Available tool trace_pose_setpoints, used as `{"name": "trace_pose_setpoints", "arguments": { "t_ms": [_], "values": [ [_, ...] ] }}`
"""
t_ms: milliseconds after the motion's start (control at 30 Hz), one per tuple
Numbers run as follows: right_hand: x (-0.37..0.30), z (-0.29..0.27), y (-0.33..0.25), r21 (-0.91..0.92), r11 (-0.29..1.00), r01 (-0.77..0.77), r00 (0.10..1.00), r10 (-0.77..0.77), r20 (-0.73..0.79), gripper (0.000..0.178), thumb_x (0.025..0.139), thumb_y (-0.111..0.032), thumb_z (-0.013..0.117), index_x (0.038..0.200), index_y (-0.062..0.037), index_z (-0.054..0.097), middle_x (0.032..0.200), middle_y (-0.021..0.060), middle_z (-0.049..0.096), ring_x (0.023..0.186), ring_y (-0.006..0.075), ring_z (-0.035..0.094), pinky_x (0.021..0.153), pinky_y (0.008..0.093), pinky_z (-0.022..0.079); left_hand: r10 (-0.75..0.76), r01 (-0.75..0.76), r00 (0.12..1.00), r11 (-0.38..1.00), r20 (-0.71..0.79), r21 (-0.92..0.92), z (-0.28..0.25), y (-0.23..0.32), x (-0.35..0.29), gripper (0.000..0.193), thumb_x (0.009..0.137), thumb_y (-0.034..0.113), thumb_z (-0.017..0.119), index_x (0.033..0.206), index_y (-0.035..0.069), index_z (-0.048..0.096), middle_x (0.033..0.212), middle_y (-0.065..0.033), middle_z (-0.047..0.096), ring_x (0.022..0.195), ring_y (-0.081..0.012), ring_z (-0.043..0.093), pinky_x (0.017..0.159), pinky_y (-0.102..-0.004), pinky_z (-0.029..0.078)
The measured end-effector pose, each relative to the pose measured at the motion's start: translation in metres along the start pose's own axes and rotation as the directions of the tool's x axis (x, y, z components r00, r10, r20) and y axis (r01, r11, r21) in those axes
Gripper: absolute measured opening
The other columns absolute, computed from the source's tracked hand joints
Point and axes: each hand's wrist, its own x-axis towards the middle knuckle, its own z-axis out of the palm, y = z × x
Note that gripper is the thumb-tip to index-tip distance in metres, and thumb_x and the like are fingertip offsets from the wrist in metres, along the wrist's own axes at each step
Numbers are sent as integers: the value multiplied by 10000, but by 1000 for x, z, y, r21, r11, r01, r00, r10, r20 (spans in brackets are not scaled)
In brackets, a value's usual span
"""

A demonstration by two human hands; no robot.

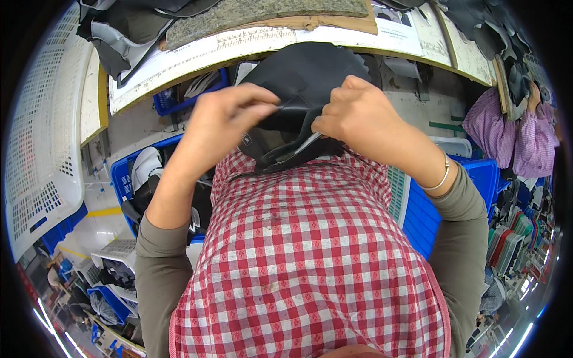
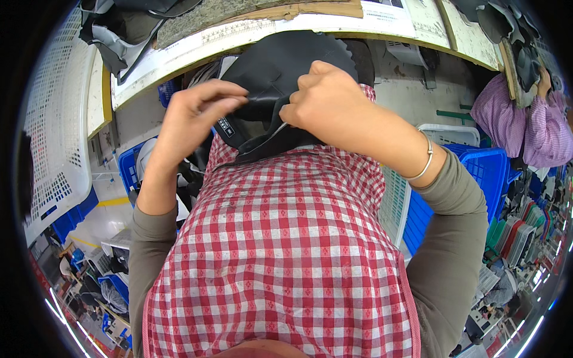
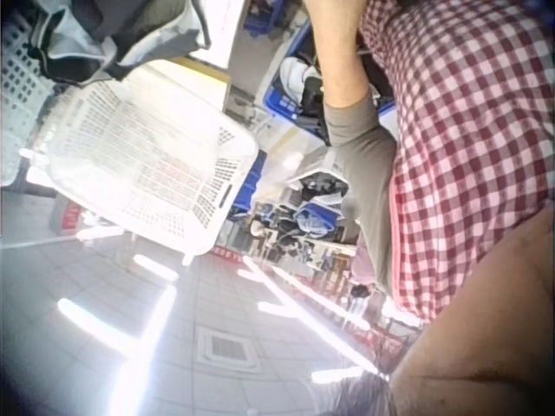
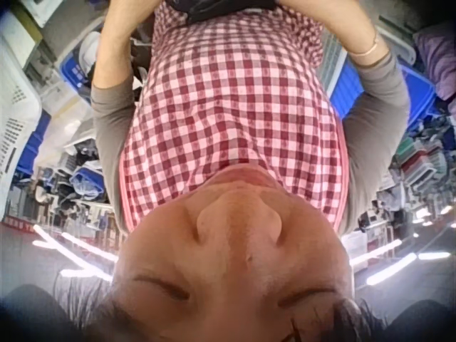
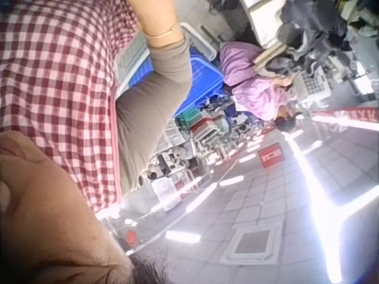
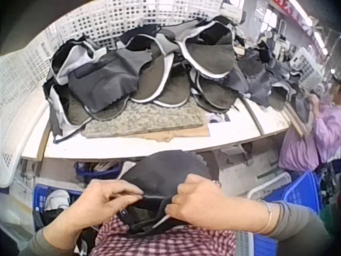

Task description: The person assembles footwear components at a workbench. They repeatedly pick up black and white shoe parts from a white basket, align and press the edges together by hand, and place the assembled units on the table. The process continues with multiple items handled one at a time.

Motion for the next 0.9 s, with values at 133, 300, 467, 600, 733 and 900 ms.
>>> {"name": "trace_pose_setpoints", "arguments": {
  "t_ms": [133, 300, 467, 600, 733, 900],
  "values": [
    [9, 4, -8, -81, 997, 4, 1000, -5, -16, 102, 680, -218, 768, 735, -150, 715, 670, -14, 679, 679, 164, 642, 700, 322, 458, -5, -77, 960, 957, 279, 281, 31, -5, 4, 179, 862, 132, 749, 965, -13, 722, 868, -223, 713, 756, -373, 696, 703, -414, 535],
    [1, 9, 11, 717, 400, -570, 789, 511, 342, 299, 745, -184, 902, 907, -31, 703, 782, 68, 737, 722, 147, 694, 650, 289, 531, -117, 120, 993, 988, 30, -95, 55, -14, 0, 113, 914, 54, 701, 1005, -8, 729, 772, -147, 710, 659, -141, 635, 634, -311, 488],
    [-18, 32, 17, 865, -169, -472, 726, 483, 490, 224, 851, -154, 862, 918, -38, 683, 737, -9, 681, 696, 42, 602, 644, 218, 482, -258, 296, 955, 845, 145, -445, 57, -6, -3, 200, 906, -66, 702, 1105, -64, 718, 932, -55, 752, 818, -92, 686, 725, -229, 539],
    [-26, 43, 9, 912, -71, -404, 761, 528, 378, 246, 883, -176, 840, 878, -45, 631, 713, -17, 653, 669, 30, 547, 616, 214, 441, -319, 398, 917, 752, 239, -524, 54, -1, 4, 352, 872, -172, 629, 1211, -88, 672, 1100, -110, 747, 972, -136, 721, 860, -241, 583],
    [-25, 44, 5, 900, 43, -433, 749, 573, 333, 269, 901, -182, 823, 842, -47, 598, 704, -16, 642, 658, 25, 532, 591, 222, 422, -293, 374, 927, 771, 233, -516, 54, 2, 5, 398, 860, -192, 609, 1238, -82, 670, 1115, -121, 748, 1005, -144, 723, 889, -243, 581],
    [-27, 46, 5, 890, 41, -454, 754, 551, 359, 247, 917, -158, 809, 871, -54, 589, 736, -28, 638, 680, 3, 529, 608, 204, 427, -284, 369, 927, 806, 245, -463, 56, 3, 5, 423, 847, -208, 591, 1237, -71, 682, 1130, -122, 748, 1021, -143, 721, 890, -241, 577]
  ]
}}
